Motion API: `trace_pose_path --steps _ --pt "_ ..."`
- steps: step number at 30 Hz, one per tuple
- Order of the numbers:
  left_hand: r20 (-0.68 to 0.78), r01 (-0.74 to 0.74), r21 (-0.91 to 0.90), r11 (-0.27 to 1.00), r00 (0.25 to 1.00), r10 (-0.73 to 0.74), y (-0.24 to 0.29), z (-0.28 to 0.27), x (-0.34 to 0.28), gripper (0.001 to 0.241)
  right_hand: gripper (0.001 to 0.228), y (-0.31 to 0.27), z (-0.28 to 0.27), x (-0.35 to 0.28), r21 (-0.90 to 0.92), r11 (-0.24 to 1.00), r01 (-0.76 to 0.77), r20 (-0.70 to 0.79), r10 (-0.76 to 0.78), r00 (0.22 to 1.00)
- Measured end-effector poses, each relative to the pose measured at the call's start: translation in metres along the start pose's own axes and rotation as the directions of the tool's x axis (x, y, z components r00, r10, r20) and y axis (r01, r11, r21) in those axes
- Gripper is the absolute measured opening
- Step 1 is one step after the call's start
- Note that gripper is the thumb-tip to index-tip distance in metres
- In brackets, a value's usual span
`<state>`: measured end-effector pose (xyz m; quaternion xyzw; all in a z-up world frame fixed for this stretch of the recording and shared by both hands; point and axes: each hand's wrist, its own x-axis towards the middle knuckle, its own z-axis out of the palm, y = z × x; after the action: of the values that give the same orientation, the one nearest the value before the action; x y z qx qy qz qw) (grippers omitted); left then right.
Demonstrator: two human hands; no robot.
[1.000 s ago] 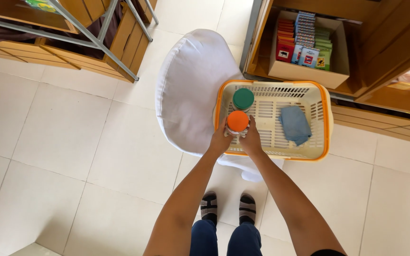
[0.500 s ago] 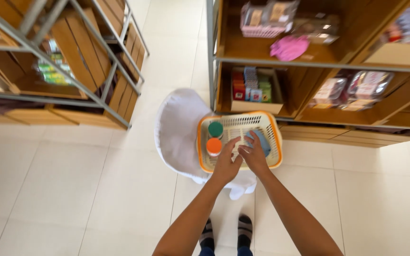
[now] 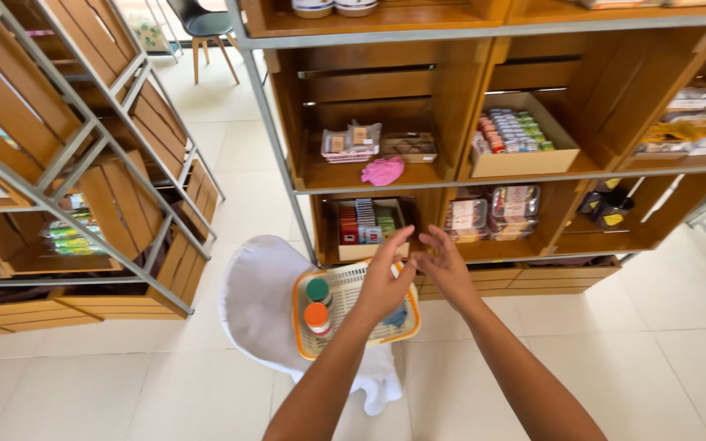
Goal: Removing jars from a shelf, cleaning the shelf with a cloth, and then wiping and replacing the jars.
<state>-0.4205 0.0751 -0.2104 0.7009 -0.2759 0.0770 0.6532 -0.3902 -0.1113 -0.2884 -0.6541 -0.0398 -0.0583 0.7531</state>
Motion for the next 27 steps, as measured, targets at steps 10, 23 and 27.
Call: trace_pose_path --steps 10,23,27 --pt "-0.002 -0.097 -0.009 0.995 0.995 0.097 0.043 0.048 0.068 0.059 0.063 -0.092 -0.042 0.053 0.016 0.973 0.232 0.144 -0.232 0.962" --pt "0.108 -0.203 0.038 0.978 0.974 0.198 0.005 -0.03 0.252 0.06 0.067 -0.192 -0.022 0.216 -0.143 0.851 0.506 0.152 -0.486 0.861" --pt "0.132 -0.149 -0.263 0.953 0.973 0.189 -0.051 -0.044 0.336 0.06 0.071 -0.222 -0.012 0.28 -0.162 0.861 0.482 0.043 -0.482 0.875"
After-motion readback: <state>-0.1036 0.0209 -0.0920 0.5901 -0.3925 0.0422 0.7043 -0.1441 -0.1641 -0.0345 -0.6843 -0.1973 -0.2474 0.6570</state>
